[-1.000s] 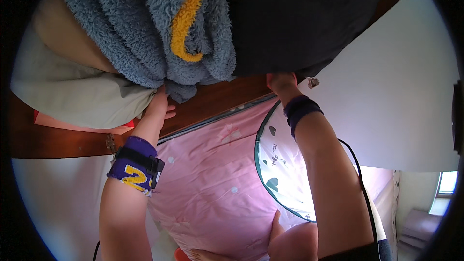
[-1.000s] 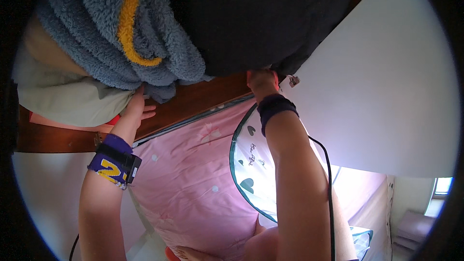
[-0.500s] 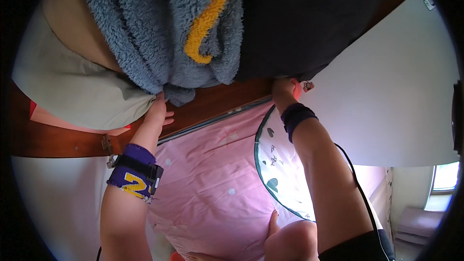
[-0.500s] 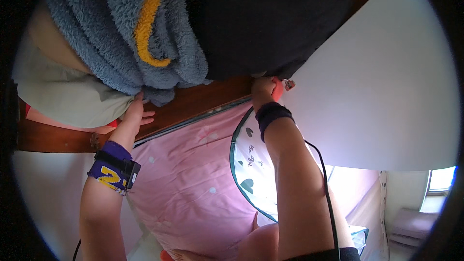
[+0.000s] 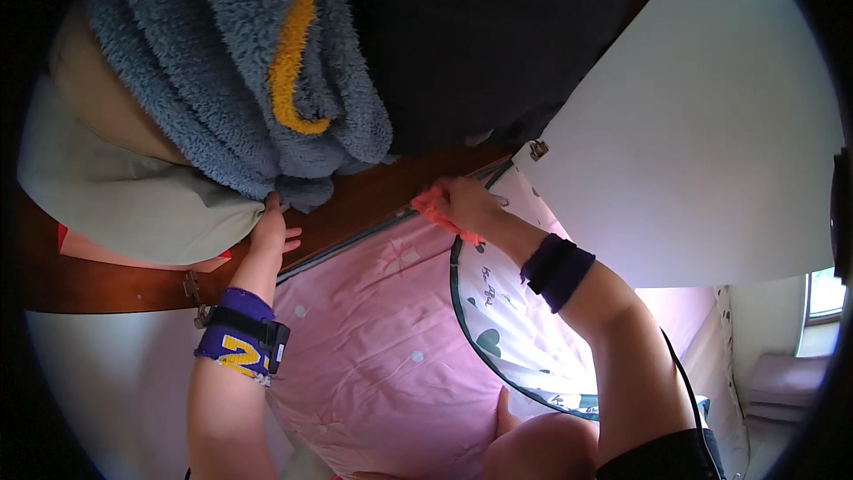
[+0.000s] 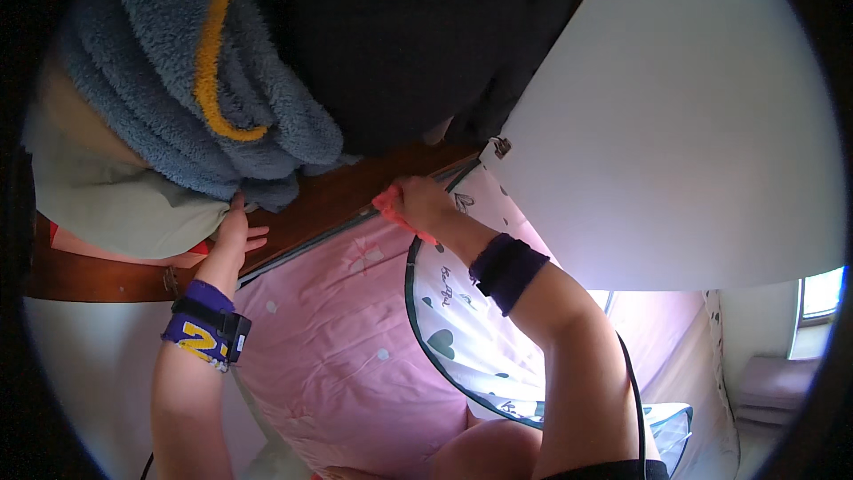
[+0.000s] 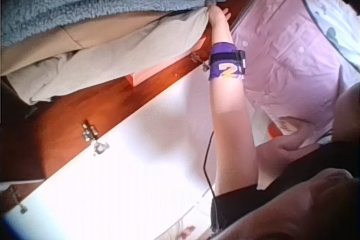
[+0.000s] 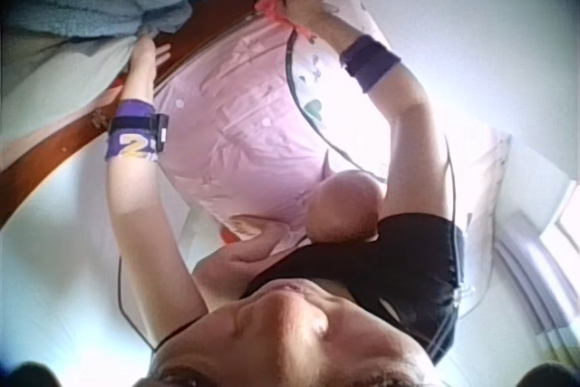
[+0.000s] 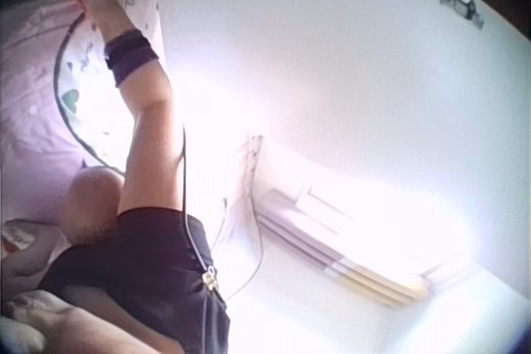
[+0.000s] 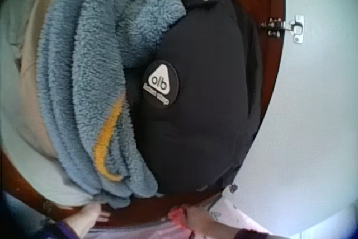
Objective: Cleaning wooden surfaces with a cloth, rinsing the cloth in a bucket, and sorting various small items of laundry.
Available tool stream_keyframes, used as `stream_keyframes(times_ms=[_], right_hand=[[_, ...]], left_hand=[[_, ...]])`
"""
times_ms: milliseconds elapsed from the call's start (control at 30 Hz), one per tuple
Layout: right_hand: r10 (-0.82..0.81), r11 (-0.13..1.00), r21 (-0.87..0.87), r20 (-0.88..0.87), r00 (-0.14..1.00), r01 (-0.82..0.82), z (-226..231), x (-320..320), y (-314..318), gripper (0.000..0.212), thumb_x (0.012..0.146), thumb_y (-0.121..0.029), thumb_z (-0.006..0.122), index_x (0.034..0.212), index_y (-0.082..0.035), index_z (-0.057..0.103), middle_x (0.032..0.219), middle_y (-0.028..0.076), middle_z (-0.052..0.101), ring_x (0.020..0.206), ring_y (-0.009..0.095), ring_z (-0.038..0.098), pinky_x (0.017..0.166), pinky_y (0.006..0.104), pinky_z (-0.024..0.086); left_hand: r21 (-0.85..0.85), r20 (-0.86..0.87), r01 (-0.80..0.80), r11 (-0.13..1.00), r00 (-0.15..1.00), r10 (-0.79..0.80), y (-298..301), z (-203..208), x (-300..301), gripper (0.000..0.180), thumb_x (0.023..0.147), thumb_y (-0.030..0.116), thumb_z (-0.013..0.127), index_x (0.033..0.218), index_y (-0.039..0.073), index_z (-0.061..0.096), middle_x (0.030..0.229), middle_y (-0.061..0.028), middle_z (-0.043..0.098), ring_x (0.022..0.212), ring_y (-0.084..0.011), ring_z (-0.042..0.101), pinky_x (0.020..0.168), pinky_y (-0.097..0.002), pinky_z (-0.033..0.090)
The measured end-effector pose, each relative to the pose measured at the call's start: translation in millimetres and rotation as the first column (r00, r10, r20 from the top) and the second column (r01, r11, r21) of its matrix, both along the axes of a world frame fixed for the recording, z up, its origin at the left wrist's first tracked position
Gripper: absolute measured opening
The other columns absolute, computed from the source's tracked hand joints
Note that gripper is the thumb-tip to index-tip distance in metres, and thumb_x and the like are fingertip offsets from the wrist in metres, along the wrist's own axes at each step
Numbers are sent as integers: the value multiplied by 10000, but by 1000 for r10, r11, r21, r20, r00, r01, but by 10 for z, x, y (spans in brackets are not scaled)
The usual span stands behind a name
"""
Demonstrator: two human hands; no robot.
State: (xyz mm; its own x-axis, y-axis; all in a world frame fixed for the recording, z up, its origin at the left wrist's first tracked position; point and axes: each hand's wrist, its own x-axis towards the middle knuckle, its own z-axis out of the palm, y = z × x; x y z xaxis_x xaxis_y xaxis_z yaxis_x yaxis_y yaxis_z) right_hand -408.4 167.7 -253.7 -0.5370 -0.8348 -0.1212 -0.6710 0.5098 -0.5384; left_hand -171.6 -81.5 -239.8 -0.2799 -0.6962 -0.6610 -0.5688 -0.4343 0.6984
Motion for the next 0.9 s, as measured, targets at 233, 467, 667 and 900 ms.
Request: stream_keyframes(times_ms=[233, 467, 667, 900], right_hand=[[-213, 972, -160, -316, 924, 169, -517, -981, 145, 335, 800, -153, 584, 1128, -107, 630, 1053, 191, 647, 918, 363, 638, 812, 445, 519], [105, 968, 248, -275, 956, -35, -328, 409, -809, 284, 921, -182, 485, 1160, -98, 613, 1217, 136, 553, 1149, 286, 526, 951, 405, 438], [361, 932, 8, 77, 929, -363, -316, 727, -932, 409, 840, -179, 615, 1237, -92, 569, 1281, 116, 529, 1215, 312, 481, 998, 401, 402], [-9, 998, -58, -183, 983, -2, -322, -299, -378, 558, 772, -126, 650, 1301, -54, 489, 1292, 214, 485, 1232, 375, 436, 1031, 428, 383]], left_hand=[[-36, -35, -16, 999, 999, 15, 48, 20, -132, 652, 968, 517, 335, 1484, 130, 242, 1482, -68, 346, 962, -310, 643, 732, -401, 552], [-59, -14, -23, 998, 1000, 23, 7, 140, 1, 652, 973, 518, 340, 1495, 154, 198, 1477, -68, 350, 975, -327, 647, 749, -410, 552], [-34, -32, -9, 999, 999, 8, 72, 104, -124, 718, 926, 594, 390, 1468, 136, 277, 1440, -69, 404, 954, -297, 642, 754, -383, 538], [-208, -85, 35, 977, 995, -54, 174, 1, 89, 744, 827, 585, 615, 1334, 58, 476, 1286, -73, 525, 958, -212, 605, 758, -337, 517]])
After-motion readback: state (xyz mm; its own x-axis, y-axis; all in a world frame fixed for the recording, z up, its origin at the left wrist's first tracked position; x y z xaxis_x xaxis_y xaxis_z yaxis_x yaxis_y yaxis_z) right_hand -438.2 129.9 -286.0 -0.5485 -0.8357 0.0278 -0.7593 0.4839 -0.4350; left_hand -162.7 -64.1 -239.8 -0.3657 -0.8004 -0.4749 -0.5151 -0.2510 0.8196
